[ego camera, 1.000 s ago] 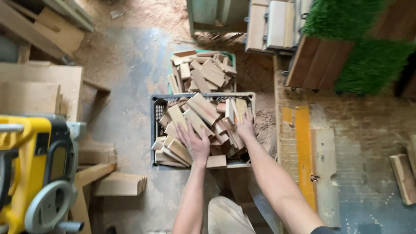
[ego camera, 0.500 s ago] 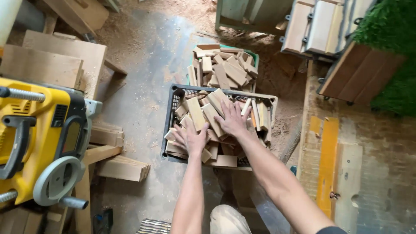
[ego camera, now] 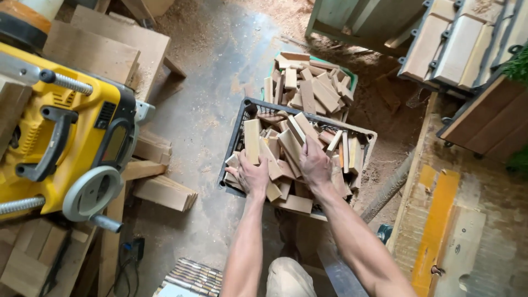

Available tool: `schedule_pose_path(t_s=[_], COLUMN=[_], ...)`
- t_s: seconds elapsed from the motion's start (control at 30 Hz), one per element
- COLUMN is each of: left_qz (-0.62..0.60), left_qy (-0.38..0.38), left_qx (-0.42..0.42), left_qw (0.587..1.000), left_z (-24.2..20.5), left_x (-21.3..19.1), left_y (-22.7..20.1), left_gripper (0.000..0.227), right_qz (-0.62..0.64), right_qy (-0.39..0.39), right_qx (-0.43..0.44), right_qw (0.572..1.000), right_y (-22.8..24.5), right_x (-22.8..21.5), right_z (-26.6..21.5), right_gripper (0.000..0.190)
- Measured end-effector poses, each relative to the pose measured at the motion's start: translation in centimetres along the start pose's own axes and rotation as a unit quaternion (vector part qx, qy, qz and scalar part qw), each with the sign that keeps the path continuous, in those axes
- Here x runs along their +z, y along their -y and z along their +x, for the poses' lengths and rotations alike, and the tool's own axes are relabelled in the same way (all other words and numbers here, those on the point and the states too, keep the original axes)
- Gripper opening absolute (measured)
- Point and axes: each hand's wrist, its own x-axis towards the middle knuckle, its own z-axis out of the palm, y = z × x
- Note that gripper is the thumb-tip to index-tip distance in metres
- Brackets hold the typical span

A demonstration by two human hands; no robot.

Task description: Sorting and stacking small wooden blocks on a workbench in a woodworking shop

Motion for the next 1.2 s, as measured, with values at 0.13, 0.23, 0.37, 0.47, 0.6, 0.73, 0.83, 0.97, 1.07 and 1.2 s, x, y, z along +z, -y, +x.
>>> schedule_pose_path(t_s=[0.13,0.23,0.37,0.47,0.6,0.73,0.83,0.97,1.07,1.2], left_qz=[-0.026,0.023,-0.018,-0.041,-0.089,-0.151,-0.12,-0.143,-0.16,-0.275], left_qy=[-0.082,0.192,0.27,0.254,0.15,0.057,-0.01,0.183,0.137,0.064], left_qx=[0.021,-0.011,0.04,0.079,0.088,0.014,-0.071,-0.194,-0.242,-0.209], left_qw=[0.996,0.981,0.962,0.963,0.981,0.987,0.99,0.953,0.947,0.936], left_z=[-0.3,-0.2,1.8,2.9,5.5,2.2,-2.0,-6.5,-5.6,-2.9], left_x=[-0.7,-0.9,-1.7,-1.4,0.2,-2.3,-1.1,-1.1,-1.0,1.4], left_y=[-1.7,-0.7,0.7,1.5,1.7,2.4,3.9,-0.1,-2.2,0.4], left_gripper=[0.077,0.067,0.065,0.06,0.052,0.058,0.077,0.118,0.116,0.115], right_qz=[-0.003,-0.066,-0.103,-0.09,0.101,0.088,-0.042,-0.079,0.062,0.288], right_qy=[-0.07,0.122,0.108,0.091,0.095,0.064,0.107,0.128,0.195,0.236], right_qx=[-0.123,-0.16,-0.199,-0.232,-0.172,-0.153,-0.051,-0.076,0.003,0.156], right_qw=[0.99,0.977,0.969,0.964,0.975,0.982,0.992,0.986,0.979,0.915], right_y=[1.6,2.8,1.9,1.3,3.1,4.4,3.9,0.3,0.1,2.5], right_x=[4.2,5.4,5.7,5.9,6.9,3.1,1.2,2.5,1.5,-0.8], right_z=[-0.7,-3.8,-2.8,-0.5,3.0,1.5,-1.4,-4.3,-2.2,-0.7], right_gripper=[0.034,0.037,0.044,0.044,0.049,0.05,0.071,0.066,0.079,0.081])
